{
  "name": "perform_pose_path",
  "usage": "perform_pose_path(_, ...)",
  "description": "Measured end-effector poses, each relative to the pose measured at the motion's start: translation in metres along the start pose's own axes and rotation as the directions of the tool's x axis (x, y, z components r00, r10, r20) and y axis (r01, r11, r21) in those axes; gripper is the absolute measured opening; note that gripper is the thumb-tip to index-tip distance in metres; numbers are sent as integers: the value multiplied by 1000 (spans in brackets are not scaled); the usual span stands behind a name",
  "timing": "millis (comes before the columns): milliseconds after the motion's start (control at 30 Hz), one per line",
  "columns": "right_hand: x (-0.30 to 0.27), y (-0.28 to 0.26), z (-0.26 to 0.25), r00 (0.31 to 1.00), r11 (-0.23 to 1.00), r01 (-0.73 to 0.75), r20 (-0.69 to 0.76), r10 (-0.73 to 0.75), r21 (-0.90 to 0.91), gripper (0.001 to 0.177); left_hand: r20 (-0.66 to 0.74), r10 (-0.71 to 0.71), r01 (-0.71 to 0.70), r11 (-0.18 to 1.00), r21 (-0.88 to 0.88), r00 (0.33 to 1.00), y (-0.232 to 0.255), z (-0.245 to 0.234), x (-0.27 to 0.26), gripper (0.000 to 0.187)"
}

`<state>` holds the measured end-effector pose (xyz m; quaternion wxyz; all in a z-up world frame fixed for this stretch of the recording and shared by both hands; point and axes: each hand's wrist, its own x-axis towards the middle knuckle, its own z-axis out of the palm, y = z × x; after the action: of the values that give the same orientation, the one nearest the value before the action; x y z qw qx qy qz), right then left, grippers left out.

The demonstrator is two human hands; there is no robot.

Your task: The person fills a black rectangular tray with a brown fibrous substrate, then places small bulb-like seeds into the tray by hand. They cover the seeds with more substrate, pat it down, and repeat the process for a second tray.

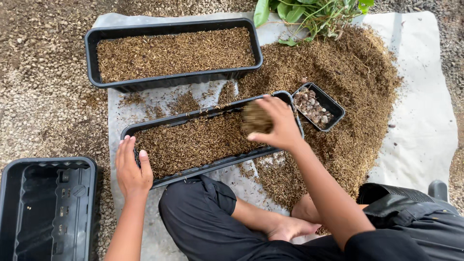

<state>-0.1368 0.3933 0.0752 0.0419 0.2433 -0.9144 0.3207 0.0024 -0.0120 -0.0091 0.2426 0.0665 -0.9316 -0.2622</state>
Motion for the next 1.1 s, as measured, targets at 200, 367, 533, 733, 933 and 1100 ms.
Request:
perform_pose_path(200,21,-12,79,687,853,494,677,-264,-169,69,30,-37,38,999,-18,999,8,-4,2,45)
perform_pose_path(367,22,37,50,575,817,522,809,-124,-246,64,29,-37,37,999,-2,999,4,-3,2,47)
perform_pose_path(533,-8,69,15,707,790,396,704,62,-468,73,46,-67,68,998,-17,997,5,-5,4,48)
perform_pose_path(733,-18,54,60,663,763,-39,554,503,-646,104,58,-67,69,997,-41,996,9,-6,7,46)
perform_pose_path(933,18,-72,71,539,893,-174,719,439,-415,104,85,-37,42,997,-68,996,5,-5,3,49)
perform_pose_path(1100,24,-136,71,664,986,-86,729,165,-144,81,52,-41,43,998,-48,998,3,-4,1,46)
